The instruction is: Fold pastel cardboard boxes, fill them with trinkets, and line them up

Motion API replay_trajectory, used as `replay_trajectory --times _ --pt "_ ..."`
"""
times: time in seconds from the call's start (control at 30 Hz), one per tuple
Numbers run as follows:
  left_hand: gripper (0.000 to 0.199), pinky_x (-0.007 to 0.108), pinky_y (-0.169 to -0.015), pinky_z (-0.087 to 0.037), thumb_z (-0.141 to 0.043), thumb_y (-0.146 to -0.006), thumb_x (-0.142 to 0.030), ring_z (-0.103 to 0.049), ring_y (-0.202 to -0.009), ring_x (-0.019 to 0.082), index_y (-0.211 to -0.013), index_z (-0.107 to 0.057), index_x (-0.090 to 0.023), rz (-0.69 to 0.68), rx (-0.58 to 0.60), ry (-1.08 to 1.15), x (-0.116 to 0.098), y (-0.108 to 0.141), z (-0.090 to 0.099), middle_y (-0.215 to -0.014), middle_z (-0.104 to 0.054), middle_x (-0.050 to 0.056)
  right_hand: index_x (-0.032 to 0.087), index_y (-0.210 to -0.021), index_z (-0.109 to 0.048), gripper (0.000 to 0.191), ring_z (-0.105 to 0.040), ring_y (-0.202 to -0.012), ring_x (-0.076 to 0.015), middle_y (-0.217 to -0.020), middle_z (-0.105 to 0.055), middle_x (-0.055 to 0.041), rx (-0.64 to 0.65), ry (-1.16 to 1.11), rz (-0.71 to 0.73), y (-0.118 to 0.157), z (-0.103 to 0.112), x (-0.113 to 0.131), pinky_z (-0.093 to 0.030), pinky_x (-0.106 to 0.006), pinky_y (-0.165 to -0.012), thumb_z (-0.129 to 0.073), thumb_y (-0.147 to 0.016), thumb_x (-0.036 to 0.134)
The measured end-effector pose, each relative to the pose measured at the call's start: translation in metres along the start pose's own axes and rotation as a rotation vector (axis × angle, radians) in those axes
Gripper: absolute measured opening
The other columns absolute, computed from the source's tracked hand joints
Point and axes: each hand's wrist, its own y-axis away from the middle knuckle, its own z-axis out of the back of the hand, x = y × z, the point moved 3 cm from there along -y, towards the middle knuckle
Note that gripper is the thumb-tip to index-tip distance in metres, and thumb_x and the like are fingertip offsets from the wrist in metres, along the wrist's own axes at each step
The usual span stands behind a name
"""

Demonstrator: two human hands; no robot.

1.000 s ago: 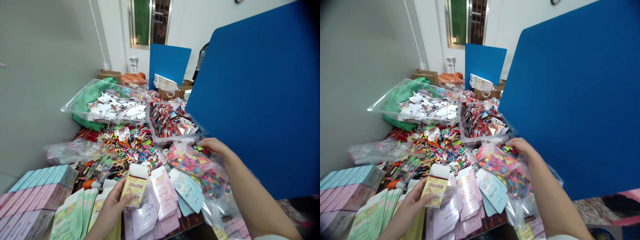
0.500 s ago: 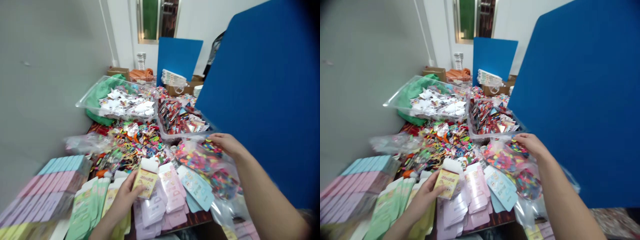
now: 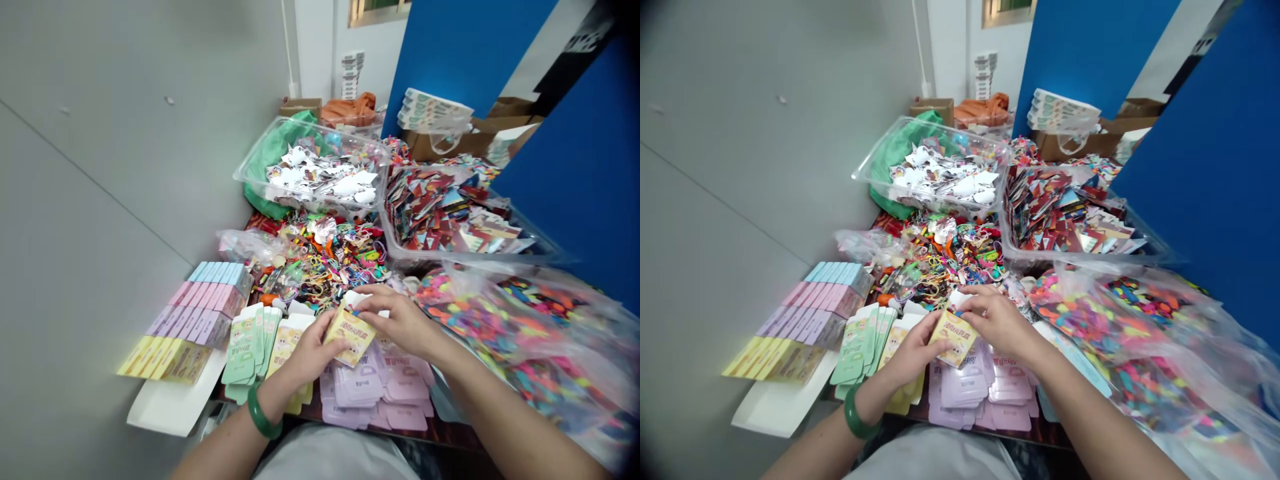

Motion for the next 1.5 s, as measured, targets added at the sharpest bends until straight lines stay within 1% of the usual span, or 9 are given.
replay_trajectory --times 0.37,0.47,0.53,0.73,0.93,1.13,1.27,1.4,1.5 --pt "0.049 0.03 -0.084 -0.047 -0.075 -0.072 -0.023 -0.06 -0.101 0.023 -0.118 -0.058 -0.02 0.023 0.018 0.012 0.004 0.002 0.001 -0.109 -0.066 0.004 0.02 -0.068 -0.063 0.004 -0.059 -0.092 -0.0204 -0.097 -0.064 -0.0057 0.049 -0.059 -0.076 -0.006 -0.008 -0.013 -0.043 -0.033 -0.081 -0.063 -0.071 0.019" --pt "0.047 0.029 -0.085 -0.046 -0.076 -0.072 -0.022 -0.059 -0.1 0.021 -0.116 -0.06 -0.021 0.024 0.017 0.016 0.004 0.002 0.002 -0.107 -0.065 0.003 0.021 -0.071 -0.068 0.007 -0.058 -0.098 -0.0217 -0.102 -0.064 -0.0062 0.059 -0.079 -0.096 -0.004 -0.008 -0.011 -0.042 -0.033 -0.085 -0.062 -0.072 0.02" --pt "0.047 0.028 -0.082 -0.047 -0.076 -0.072 -0.024 -0.06 -0.096 0.02 -0.116 -0.059 -0.02 0.038 0.02 0.052 0.006 0.002 0.003 -0.105 -0.065 0.003 0.022 -0.077 -0.075 0.016 -0.057 -0.103 -0.0226 -0.108 -0.063 -0.007 0.141 -0.117 -0.114 -0.002 -0.008 -0.008 -0.041 -0.034 -0.088 -0.059 -0.077 0.024" --pt "0.048 0.027 -0.073 -0.046 -0.08 -0.07 -0.033 -0.062 -0.086 0.019 -0.11 -0.061 -0.018 0.106 0.075 0.102 0.01 0.002 -0.001 -0.095 -0.067 0.003 0.022 -0.081 -0.078 0.025 -0.055 -0.076 -0.0149 -0.084 -0.058 -0.0035 0.464 -0.29 -0.095 0.004 -0.011 -0.003 -0.044 -0.025 -0.068 -0.058 -0.083 0.036" --pt "0.042 0.025 -0.072 -0.046 -0.077 -0.074 -0.036 -0.062 -0.084 0.017 -0.11 -0.064 -0.018 0.087 0.096 0.12 0.01 0.003 -0.002 -0.096 -0.068 0.004 0.019 -0.072 -0.074 0.017 -0.056 -0.076 -0.0146 -0.081 -0.059 -0.0022 0.255 -0.386 -0.138 -0.003 -0.019 -0.014 -0.045 -0.024 -0.068 -0.069 -0.076 0.035" --pt "0.045 0.027 -0.073 -0.047 -0.08 -0.07 -0.037 -0.063 -0.082 0.018 -0.108 -0.065 -0.018 0.098 0.023 0.107 0.011 0.003 0.008 -0.095 -0.069 0.004 0.026 -0.094 -0.079 0.024 -0.06 -0.085 -0.0166 -0.099 -0.065 -0.0029 0.561 -0.436 -0.14 -0.001 -0.019 -0.01 -0.048 -0.028 -0.078 -0.065 -0.081 0.04" --pt "0.043 0.029 -0.074 -0.048 -0.08 -0.07 -0.038 -0.064 -0.082 0.018 -0.103 -0.064 -0.016 0.106 -0.008 0.15 0.011 0.002 0.013 -0.095 -0.07 0.005 0.023 -0.089 -0.079 0.027 -0.062 -0.091 -0.0201 -0.098 -0.068 -0.0053 0.379 -0.341 -0.155 -0.016 -0.005 -0.016 -0.048 -0.031 -0.081 -0.071 -0.074 0.044" --pt "0.042 0.031 -0.078 -0.049 -0.078 -0.073 -0.04 -0.064 -0.091 0.021 -0.105 -0.064 -0.016 0.091 -0.03 0.119 0.012 0.004 0.017 -0.104 -0.07 0.008 0.018 -0.084 -0.074 0.024 -0.065 -0.08 -0.0207 -0.082 -0.071 -0.006 0.022 0.065 -0.394 -0.044 0.01 -0.048 -0.048 -0.029 -0.072 -0.061 -0.082 0.039" --pt "0.041 0.032 -0.08 -0.049 -0.077 -0.074 -0.041 -0.065 -0.093 0.021 -0.105 -0.063 -0.017 0.095 -0.04 0.126 0.011 0.007 0.016 -0.105 -0.07 0.008 0.017 -0.073 -0.071 0.021 -0.065 -0.082 -0.0242 -0.075 -0.07 -0.0093 -0.069 0.28 -0.513 -0.063 0.008 -0.073 -0.045 -0.03 -0.072 -0.058 -0.083 0.029"
